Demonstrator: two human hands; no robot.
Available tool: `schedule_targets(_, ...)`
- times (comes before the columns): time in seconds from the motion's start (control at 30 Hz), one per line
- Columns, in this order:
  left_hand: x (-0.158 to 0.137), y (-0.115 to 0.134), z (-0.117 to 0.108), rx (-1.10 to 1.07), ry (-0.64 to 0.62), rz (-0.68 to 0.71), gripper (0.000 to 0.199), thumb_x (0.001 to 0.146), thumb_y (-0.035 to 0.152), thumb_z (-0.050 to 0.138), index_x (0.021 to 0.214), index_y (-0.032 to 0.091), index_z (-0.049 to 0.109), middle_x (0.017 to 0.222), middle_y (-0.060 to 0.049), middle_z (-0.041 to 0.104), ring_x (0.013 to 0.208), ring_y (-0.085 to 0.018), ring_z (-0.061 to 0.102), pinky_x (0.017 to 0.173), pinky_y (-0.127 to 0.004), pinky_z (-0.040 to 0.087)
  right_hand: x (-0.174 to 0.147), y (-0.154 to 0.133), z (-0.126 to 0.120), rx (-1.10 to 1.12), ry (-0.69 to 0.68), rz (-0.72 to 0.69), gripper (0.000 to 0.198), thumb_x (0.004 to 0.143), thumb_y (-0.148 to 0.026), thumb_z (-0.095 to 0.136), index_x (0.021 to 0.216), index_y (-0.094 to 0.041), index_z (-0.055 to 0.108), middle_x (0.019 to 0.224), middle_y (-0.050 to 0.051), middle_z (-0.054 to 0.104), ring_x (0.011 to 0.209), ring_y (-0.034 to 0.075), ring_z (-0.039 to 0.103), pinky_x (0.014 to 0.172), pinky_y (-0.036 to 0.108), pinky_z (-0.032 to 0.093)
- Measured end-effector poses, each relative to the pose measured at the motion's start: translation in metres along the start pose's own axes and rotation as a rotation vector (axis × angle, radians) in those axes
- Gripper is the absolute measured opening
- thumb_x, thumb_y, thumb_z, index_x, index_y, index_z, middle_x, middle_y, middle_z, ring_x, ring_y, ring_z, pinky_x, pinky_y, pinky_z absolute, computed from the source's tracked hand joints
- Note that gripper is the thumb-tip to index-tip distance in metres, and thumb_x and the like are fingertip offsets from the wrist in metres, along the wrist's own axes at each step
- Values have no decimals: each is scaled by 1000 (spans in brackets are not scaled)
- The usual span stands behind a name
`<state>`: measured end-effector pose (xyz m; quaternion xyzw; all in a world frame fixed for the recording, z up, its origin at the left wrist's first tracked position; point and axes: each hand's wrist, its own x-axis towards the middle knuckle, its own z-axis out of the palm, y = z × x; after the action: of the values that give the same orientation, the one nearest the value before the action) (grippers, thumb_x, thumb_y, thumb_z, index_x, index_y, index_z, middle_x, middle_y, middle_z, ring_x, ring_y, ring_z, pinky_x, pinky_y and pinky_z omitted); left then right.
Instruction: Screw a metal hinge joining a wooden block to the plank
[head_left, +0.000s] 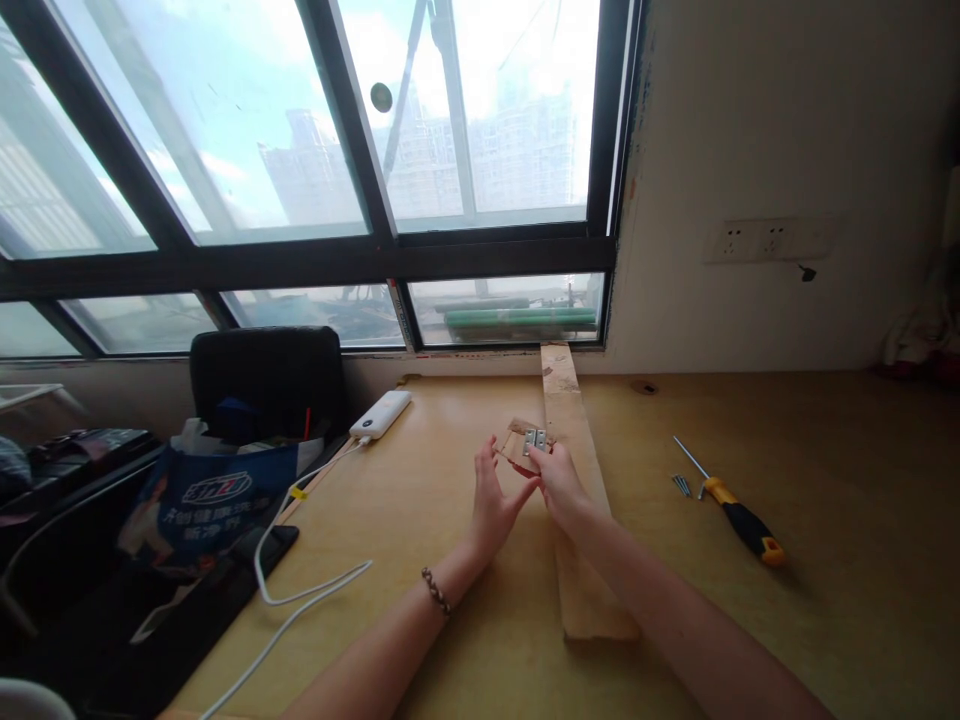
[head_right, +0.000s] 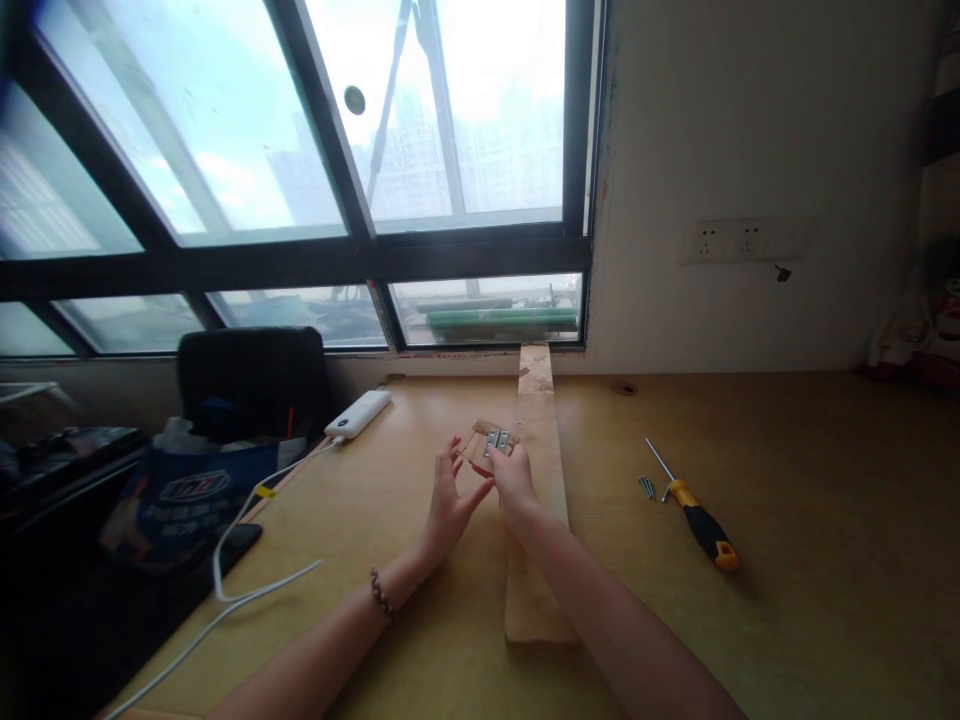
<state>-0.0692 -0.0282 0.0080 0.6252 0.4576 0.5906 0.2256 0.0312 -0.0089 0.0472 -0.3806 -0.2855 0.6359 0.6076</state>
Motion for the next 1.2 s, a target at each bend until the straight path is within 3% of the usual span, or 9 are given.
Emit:
schedule_targets(0.17, 5, -6, 2, -603, -204, -510, 45, 73, 44, 61, 102, 11, 58, 99, -14, 63, 92, -25, 61, 83, -40, 47, 3, 0, -1, -137, -76, -28, 26, 64, -15, 58, 89, -16, 51, 79, 3, 64, 69, 15, 62, 64, 28, 51)
schedule_targets(0.27, 4, -5, 2, -685, -279, -562, 42, 71, 42, 64, 99, 10, 62, 95, -13, 66, 86, -24, 63, 78, -36, 48, 4, 2, -2, -383, -48, -98, 21, 68, -13, 54, 88, -15, 50, 80, 4, 64, 72, 15, 61, 66, 26, 48)
schedule_targets(0.37, 1, -7, 4, -680, -281, -597, 43, 72, 43, 62, 97, 8, 63, 86, -13, 67, 76, -23, 64, 69, -34, 50, 1, 1, -2, -761, -30, -272, 8, 76, -16, 47, 82, -15, 53, 78, 7, 63, 71, 16, 59, 63, 24, 44)
schedule_targets(0.57, 1, -8, 1, -673, -205, -564, 44, 71, 41, 63, 102, 9, 58, 77, -10, 68, 59, -20, 63, 61, -34, 50, -1, -5, -12, -1160, -44, -482, 18, 79, -12, 41, 84, -14, 57, 76, 9, 65, 67, 16, 59, 58, 22, 38)
schedule_targets(0.67, 10, -7, 0, -659, -154, -548, 51, 72, 41, 61, 110, 8, 51, 75, -11, 67, 52, -17, 60, 57, -33, 49, 17, -19, -22, -1039, -9, -442, 18, 81, -15, 40, 80, -14, 58, 76, 8, 67, 62, 14, 60, 57, 21, 39)
schedule_targets(0.8, 33, -13, 17, -681, -55, -527, 48, 70, 41, 60, 103, 8, 54, 64, -7, 64, 45, -12, 54, 49, -25, 43, 54, -47, -40, -693, 129, -247, 21, 79, -21, 44, 86, -12, 62, 83, 8, 69, 64, 12, 61, 50, 18, 40)
schedule_targets(0.9, 50, -25, 39, -671, -1, -535, 38, 65, 40, 62, 87, 9, 59, 49, 2, 51, 36, -6, 39, 39, -20, 28, 77, -55, -54, -690, 245, -264, 25, 72, -30, 54, 79, -11, 68, 76, 7, 69, 64, 13, 60, 47, 17, 38)
schedule_targets(1.0, 59, -37, 54, -699, 99, -593, 35, 59, 37, 65, 79, 9, 60, 48, 5, 45, 37, -3, 32, 39, -18, 20, 90, -48, -62, -735, 285, -257, 25, 66, -30, 58, 76, -11, 70, 66, 6, 68, 59, 13, 60, 46, 18, 38)
schedule_targets(1.2, 60, -47, 47, -725, -55, -598, 29, 58, 35, 69, 64, 11, 54, 46, 7, 38, 37, 0, 20, 39, -19, 8, 96, -33, -63, -807, 275, -240, 16, 59, -23, 63, 70, -13, 69, 61, 5, 67, 55, 15, 62, 45, 18, 42)
